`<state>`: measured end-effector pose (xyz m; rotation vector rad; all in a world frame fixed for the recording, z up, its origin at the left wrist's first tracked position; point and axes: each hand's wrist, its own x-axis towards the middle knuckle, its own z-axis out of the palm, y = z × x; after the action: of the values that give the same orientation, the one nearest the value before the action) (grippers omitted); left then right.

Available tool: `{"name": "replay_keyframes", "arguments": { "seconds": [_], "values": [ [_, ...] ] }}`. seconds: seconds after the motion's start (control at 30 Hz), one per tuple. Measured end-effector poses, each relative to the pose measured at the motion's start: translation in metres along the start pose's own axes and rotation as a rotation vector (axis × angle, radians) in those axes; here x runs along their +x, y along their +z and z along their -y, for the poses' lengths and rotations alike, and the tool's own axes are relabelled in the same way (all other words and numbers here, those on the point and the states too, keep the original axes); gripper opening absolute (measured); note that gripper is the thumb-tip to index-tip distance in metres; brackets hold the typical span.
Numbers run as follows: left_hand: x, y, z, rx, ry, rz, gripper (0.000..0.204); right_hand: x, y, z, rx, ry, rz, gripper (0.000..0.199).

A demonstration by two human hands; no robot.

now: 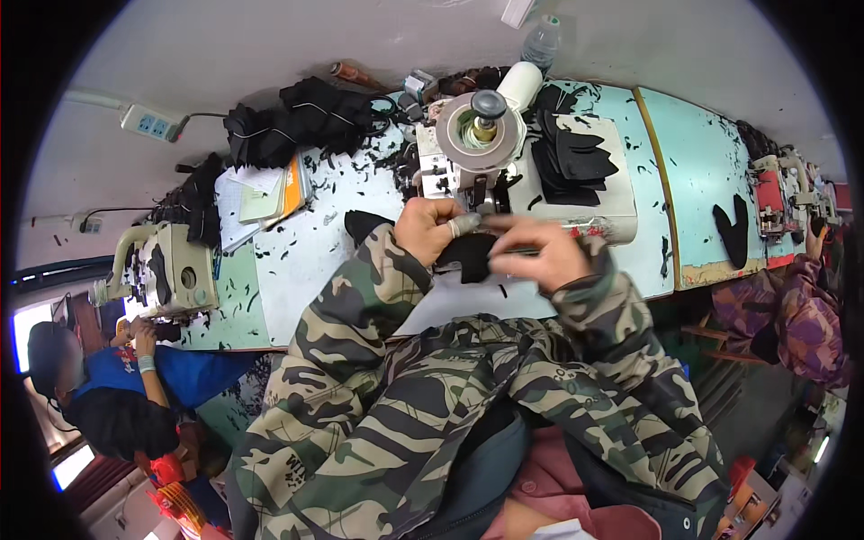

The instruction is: Process small pieces of black material using an industrial skiving machine.

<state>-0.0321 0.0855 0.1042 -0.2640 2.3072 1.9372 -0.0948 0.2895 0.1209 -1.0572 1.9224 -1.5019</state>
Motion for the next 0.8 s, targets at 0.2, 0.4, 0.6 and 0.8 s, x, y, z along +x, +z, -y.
{"name": "replay_keyframes", "arguments": {
  "seconds": [0.2, 0.4, 0.6, 0.8],
  "values": [
    [-0.010, -0.010, 0.007, 0.014, -0.223, 0.309, 0.023, 0.003, 0.047, -0.024, 0.275, 0.317, -0.176, 0.015],
    [-0.001, -0.015, 0.020, 0.618, -0.177, 0.054, 0.025, 0.006, 0.052, -0.029, 0.018, 0.392, -0.202, 0.028],
    [0.020, -0.012, 0.019, 0.737, -0.196, 0.177, 0.026, -0.003, 0.053, -0.035, -0.059, 0.309, -0.281, 0.027],
    [0.024, -0.018, 0.023, 0.806, -0.075, 0.142, 0.026, -0.015, 0.051, -0.029, 0.161, 0.436, -0.358, 0.029]
  ]
}}
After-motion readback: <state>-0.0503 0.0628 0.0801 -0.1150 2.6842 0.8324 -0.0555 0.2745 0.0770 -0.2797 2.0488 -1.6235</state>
